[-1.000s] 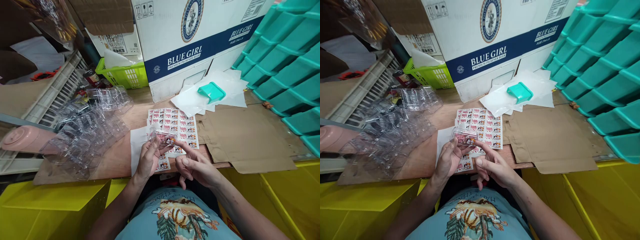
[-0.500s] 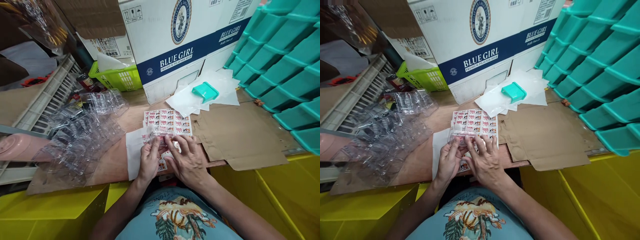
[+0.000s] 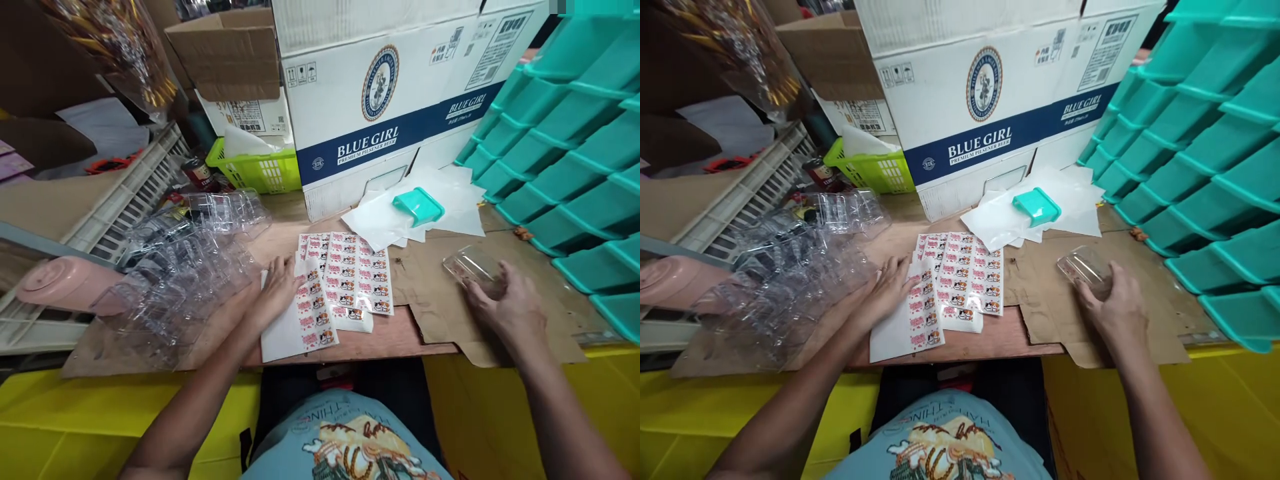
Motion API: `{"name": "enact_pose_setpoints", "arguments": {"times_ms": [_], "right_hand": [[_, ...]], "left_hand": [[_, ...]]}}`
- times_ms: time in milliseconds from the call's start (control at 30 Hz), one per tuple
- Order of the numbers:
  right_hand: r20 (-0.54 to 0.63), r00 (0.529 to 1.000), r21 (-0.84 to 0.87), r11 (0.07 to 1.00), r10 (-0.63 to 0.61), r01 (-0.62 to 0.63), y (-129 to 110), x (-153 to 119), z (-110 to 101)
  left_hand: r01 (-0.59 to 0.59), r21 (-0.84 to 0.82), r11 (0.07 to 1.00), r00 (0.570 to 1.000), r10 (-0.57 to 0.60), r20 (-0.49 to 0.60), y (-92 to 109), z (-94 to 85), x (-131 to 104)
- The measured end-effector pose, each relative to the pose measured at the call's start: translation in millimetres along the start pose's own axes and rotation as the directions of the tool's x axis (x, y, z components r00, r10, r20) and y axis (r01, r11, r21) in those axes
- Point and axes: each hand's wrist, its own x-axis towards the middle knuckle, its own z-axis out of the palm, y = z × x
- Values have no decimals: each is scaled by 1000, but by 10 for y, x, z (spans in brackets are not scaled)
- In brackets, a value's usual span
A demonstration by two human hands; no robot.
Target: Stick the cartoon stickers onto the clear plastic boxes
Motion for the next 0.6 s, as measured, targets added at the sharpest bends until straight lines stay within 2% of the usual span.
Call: {"name": "enact_pose_setpoints", "arguments": {"times_ms": [67, 100, 133, 167, 200, 233, 267, 300, 367, 433, 500, 533, 600], "right_hand": [[-109, 972, -30, 978, -208, 206, -213, -28, 25], [-142, 949, 24, 958, -280, 286, -443, -90, 45], [-117, 941, 143, 932, -318, 333, -727, -170, 76], [-11, 933, 320, 883, -360, 345, -1037, -255, 120], [173, 895, 491, 824, -412, 284, -1342, -333, 175], [317, 823, 630, 753, -471, 188, -1618, -393, 239], [404, 744, 720, 687, -532, 101, -1844, -430, 305], [440, 702, 752, 657, -560, 52, -2013, -442, 368], [482, 650, 793, 608, -587, -39, -2180, -398, 466], [534, 592, 812, 562, -603, -160, -2188, -294, 522], [575, 519, 809, 533, -632, -247, -2131, -189, 550], [562, 527, 814, 538, -638, -216, -2101, -155, 557], [424, 635, 819, 572, -646, 35, -2061, -151, 561]], "left_hand": [[15, 70, 997, 999, -18, 35, -63, 5, 100], [8, 80, 997, 999, -12, 42, -48, 9, 124], [-8, 66, 998, 999, 5, 45, -10, 7, 131], [-27, 24, 999, 999, 26, 39, 42, -2, 125], [-46, -45, 998, 999, 47, 27, 99, -21, 109], [-58, -141, 988, 998, 61, 15, 154, -48, 86], [-52, -260, 964, 998, 60, 20, 200, -83, 61], [-20, -389, 921, 997, 45, 56, 232, -122, 35], [136, -602, 787, 975, 1, 222, 249, -194, -16], [332, -714, 617, 916, -28, 401, 220, -234, -67], [450, -770, 451, 876, -55, 480, 180, -224, -117], [476, -793, 381, 870, -75, 487, 166, -201, -140], [488, -829, 272, 872, -112, 477, 156, -127, -177]]}}
